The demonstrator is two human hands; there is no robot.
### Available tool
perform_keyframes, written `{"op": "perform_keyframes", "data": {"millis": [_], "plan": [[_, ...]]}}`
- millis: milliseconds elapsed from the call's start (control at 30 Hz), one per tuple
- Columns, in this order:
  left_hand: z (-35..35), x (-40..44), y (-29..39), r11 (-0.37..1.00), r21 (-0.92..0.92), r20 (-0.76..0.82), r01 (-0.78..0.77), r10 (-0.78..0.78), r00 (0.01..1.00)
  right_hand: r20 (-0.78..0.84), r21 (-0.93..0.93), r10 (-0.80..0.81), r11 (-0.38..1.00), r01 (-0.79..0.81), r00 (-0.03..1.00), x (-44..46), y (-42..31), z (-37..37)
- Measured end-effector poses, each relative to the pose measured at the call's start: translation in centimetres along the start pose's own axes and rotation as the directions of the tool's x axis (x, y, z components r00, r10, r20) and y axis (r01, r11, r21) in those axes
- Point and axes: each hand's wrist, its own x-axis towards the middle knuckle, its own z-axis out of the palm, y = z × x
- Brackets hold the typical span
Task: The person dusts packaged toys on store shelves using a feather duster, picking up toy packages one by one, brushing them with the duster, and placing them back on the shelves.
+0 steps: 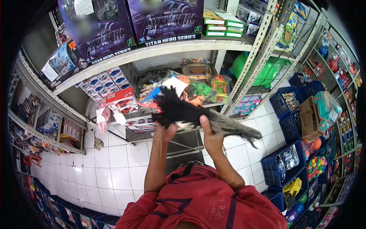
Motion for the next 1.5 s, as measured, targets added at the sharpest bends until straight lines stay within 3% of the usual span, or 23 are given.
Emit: {"op": "perform_keyframes", "data": {"millis": [67, 100, 133, 167, 200, 267, 333, 400, 433, 533, 600, 667, 767, 800, 833, 900, 933, 1000, 1100, 1200, 1233, 1367, 1500], "plan": [[-2.2, 0.8, -1.2, 0.977, -0.207, -0.174, -0.049, 0.013, 0.985, 0.191, -0.207, -0.081, 0.971, 0.121, 0.978, 0.1, -0.3, -0.2], [-2.2, 1.8, -2.1, 0.995, 0.059, -0.449, -0.079, 0.097, 0.888, 0.206, -0.212, -0.075, 0.97, 0.119, 0.976, 0.1, -0.6, -0.3], [-0.7, 3.4, -3.5, 0.948, 0.318, -0.654, -0.028, 0.241, 0.716, 0.221, -0.217, -0.07, 0.969, 0.119, 0.973, 0.2, -0.9, -0.5], [-0.2, 3.3, -3.3, 0.942, 0.334, -0.688, 0.01, 0.236, 0.686, 0.239, -0.223, -0.062, 0.968, 0.117, 0.969, 0.2, -1.1, -0.7], [0.0, 2.9, -2.8, 0.968, 0.248, -0.597, -0.05, 0.193, 0.779, 0.172, -0.103, -0.144, 0.981, 0.163, 0.975, 0.3, 0.1, -0.9], [-0.8, 0.9, -0.9, 0.997, -0.056, -0.182, -0.045, 0.034, 0.983, 0.06, 0.034, -0.035, 0.999, 0.033, 0.998, 0.5, 0.1, -1.2], [-0.7, 0.5, -0.3, 0.993, -0.119, 0.008, -0.009, 0.01, 1.0, 0.122, -0.077, -0.071, 0.994, 0.081, 0.99, 0.5, 0.0, -1.8], [-0.7, 0.3, -0.1, 0.99, -0.14, 0.089, 0.007, 0.006, 0.996, 0.224, -0.226, -0.128, 0.957, 0.18, 0.966, 0.6, -1.0, -2.4], [-0.7, 0.2, 0.0, 0.99, -0.14, 0.108, 0.011, 0.004, 0.994, 0.336, -0.267, -0.173, 0.925, 0.27, 0.926, 0.9, -1.7, -3.0], [-0.8, -0.2, 0.1, 0.989, -0.145, 0.151, 0.028, -0.006, 0.989, 0.132, -0.063, 0.006, 0.998, 0.003, 0.991, 1.1, 0.1, -3.5], [-0.6, -0.3, 0.2, 0.985, -0.169, 0.137, 0.024, 0.0, 0.991, -0.002, 0.015, -0.066, 0.998, 0.066, 0.998, 1.8, -0.6, -3.7], [0.2, -0.3, 0.2, 0.979, -0.2, 0.111, 0.026, -0.003, 0.994, -0.044, -0.05, -0.119, 0.992, 0.117, 0.992, 1.9, 0.0, -4.2], [1.1, -0.5, 0.2, 0.99, -0.135, -0.016, -0.048, 0.046, 0.999, 0.06, -0.26, -0.252, 0.93, 0.259, 0.966, 1.5, 0.2, -4.6], [1.1, -0.4, 0.2, 0.988, -0.139, -0.036, -0.067, 0.062, 0.997, 0.028, -0.203, -0.213, 0.955, 0.214, 0.977, 1.5, 0.1, -4.6], [0.3, 0.1, 0.9, 0.89, -0.407, 0.282, 0.204, -0.09, 0.955, -0.001, -0.144, -0.171, 0.975, 0.17, 0.985, 1.7, -0.1, -4.6], [-0.6, -0.2, 0.4, 0.948, -0.301, 0.211, 0.099, -0.035, 0.977, -0.092, -0.12, -0.133, 0.985, 0.122, 0.987, 2.1, -0.4, -4.6], [0.0, -0.4, 0.5, 0.968, -0.245, 0.177, 0.045, -0.001, 0.984, -0.09, -0.195, -0.161, 0.971, 0.142, 0.983, 2.4, -0.7, -4.9], [-1.9, -0.1, 0.2, 0.948, -0.309, 0.173, 0.082, -0.029, 0.984, -0.096, -0.143, -0.15, 0.98, 0.136, 0.984, 2.1, -0.7, -4.9], [-3.7, 0.0, -0.2, 0.943, -0.315, 0.136, 0.107, -0.067, 0.988, 0.083, -0.184, -0.156, 0.968, 0.169, 0.984, 1.6, -1.7, -5.1], [-0.6, -1.4, 0.4, 0.987, -0.161, 0.128, -0.008, 0.029, 0.991, 0.026, -0.138, -0.007, 0.99, 0.01, 1.0, 1.4, -1.5, -5.0], [-1.1, -1.0, 0.5, 0.968, -0.219, 0.224, 0.123, -0.073, 0.972, 0.027, -0.146, 0.075, 0.987, -0.07, 0.997, 1.5, -1.4, -5.0], [-1.2, -1.1, 0.7, 0.967, -0.182, 0.188, 0.177, -0.142, 0.972, 0.211, -0.142, 0.089, 0.988, -0.06, 0.973, 1.0, -3.2, -5.2], [-0.2, -1.2, 0.8, 0.975, -0.17, 0.205, 0.142, -0.106, 0.973, 0.124, -0.21, 0.041, 0.978, -0.015, 0.991, 0.8, -3.7, -4.8]]}}
